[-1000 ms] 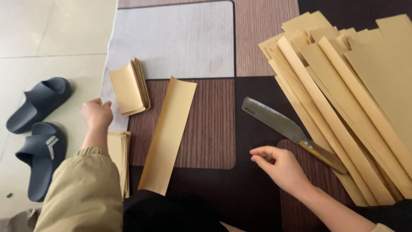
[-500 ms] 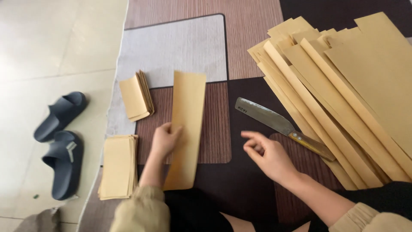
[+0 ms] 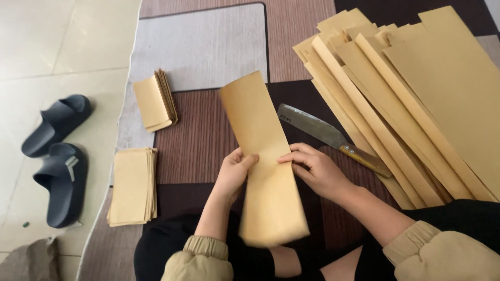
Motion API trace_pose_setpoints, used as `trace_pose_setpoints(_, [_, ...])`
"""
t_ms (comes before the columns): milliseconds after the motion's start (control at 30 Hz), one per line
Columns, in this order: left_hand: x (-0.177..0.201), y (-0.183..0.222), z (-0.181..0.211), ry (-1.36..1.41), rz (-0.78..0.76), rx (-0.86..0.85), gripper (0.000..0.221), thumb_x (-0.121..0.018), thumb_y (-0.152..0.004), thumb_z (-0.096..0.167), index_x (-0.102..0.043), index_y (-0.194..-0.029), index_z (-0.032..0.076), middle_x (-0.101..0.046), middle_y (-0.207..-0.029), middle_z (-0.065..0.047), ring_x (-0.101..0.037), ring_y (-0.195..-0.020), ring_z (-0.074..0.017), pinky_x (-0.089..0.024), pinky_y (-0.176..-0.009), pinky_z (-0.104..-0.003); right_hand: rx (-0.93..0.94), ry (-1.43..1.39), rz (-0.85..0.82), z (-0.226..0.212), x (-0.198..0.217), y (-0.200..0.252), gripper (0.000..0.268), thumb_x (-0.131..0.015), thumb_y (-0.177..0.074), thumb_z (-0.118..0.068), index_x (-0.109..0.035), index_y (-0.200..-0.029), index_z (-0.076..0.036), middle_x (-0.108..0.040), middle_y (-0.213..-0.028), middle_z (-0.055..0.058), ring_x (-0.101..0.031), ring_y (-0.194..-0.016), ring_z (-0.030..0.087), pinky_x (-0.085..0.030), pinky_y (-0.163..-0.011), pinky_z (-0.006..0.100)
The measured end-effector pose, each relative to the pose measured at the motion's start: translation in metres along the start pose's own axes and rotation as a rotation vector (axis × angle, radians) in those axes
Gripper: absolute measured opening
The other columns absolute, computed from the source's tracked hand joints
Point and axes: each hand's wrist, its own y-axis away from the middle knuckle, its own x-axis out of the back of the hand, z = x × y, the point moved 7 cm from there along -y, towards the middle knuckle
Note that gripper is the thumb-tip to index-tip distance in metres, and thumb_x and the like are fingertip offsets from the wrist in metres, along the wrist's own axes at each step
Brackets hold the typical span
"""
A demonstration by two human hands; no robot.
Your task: Cutting long paper bags into smaller sections using a knife after folding them to create a guide.
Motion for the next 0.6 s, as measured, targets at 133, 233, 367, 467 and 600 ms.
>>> trace_pose_setpoints(133, [-0.008,-0.006,-0.011,0.216,0.035,0.052,0.036,-0.068,-0.089,-0.008,-0.068,-0.126,-0.005,-0.077,-0.098,-0.024,-0.078,-0.085,-0.0383,-0.066,-0.067,-0.052,-0.178,-0.192,0.039,0.013,-0.009,-0.002,0.023,-0.070,-0.102,-0.029,-0.083,-0.101,-0.010,-0.075,-0.123,0.007,-0.073,-0.103,0.026,-0.058,-0.091,0.042])
trace_pose_setpoints(233, [-0.007,-0.027,-0.028,0.147,-0.084,0.042,0.025,-0.070,-0.096,0.003,-0.073,-0.121,0.006,-0.079,-0.093,-0.016,-0.080,-0.081,-0.0288,-0.068,-0.067,-0.043,-0.323,-0.203,0.080,0.029,-0.007,0.001,0.037,-0.065,-0.106,-0.034,-0.083,-0.092,-0.004,-0.078,-0.113,0.012,-0.077,-0.100,0.029,-0.058,-0.089,0.041])
trace_pose_setpoints(367, [-0.028,0.001,0.006,0.176,-0.125,0.051,0.034,-0.057,-0.105,0.013,-0.065,-0.137,0.006,-0.076,-0.113,-0.015,-0.077,-0.103,-0.0307,-0.064,-0.087,-0.051,-0.497,-0.172,0.143,0.055,-0.006,0.010,0.040,-0.062,-0.107,-0.045,-0.086,-0.093,-0.016,-0.079,-0.067,0.003,-0.066,-0.067,0.015,-0.049,-0.066,0.028])
trace_pose_setpoints(467, [-0.046,0.027,0.037,0.187,-0.080,0.044,0.047,-0.048,-0.104,0.036,-0.068,-0.131,0.003,-0.069,-0.090,-0.015,-0.074,-0.084,-0.0289,-0.060,-0.072,-0.043,-0.505,-0.171,0.154,0.053,-0.006,0.010,0.038,-0.063,-0.107,-0.041,-0.085,-0.090,-0.014,-0.078,-0.061,0.004,-0.062,-0.058,0.013,-0.045,-0.059,0.025])
trace_pose_setpoints(600, [-0.036,0.031,0.051,-0.105,-0.077,-0.089,0.061,-0.047,-0.109,0.049,-0.060,-0.143,0.000,-0.071,-0.123,-0.025,-0.071,-0.112,-0.0357,-0.062,-0.092,-0.057,-0.493,-0.150,0.145,0.036,-0.003,0.009,0.036,-0.065,-0.105,-0.036,-0.085,-0.090,-0.010,-0.076,-0.057,0.007,-0.060,-0.053,0.015,-0.043,-0.055,0.026])
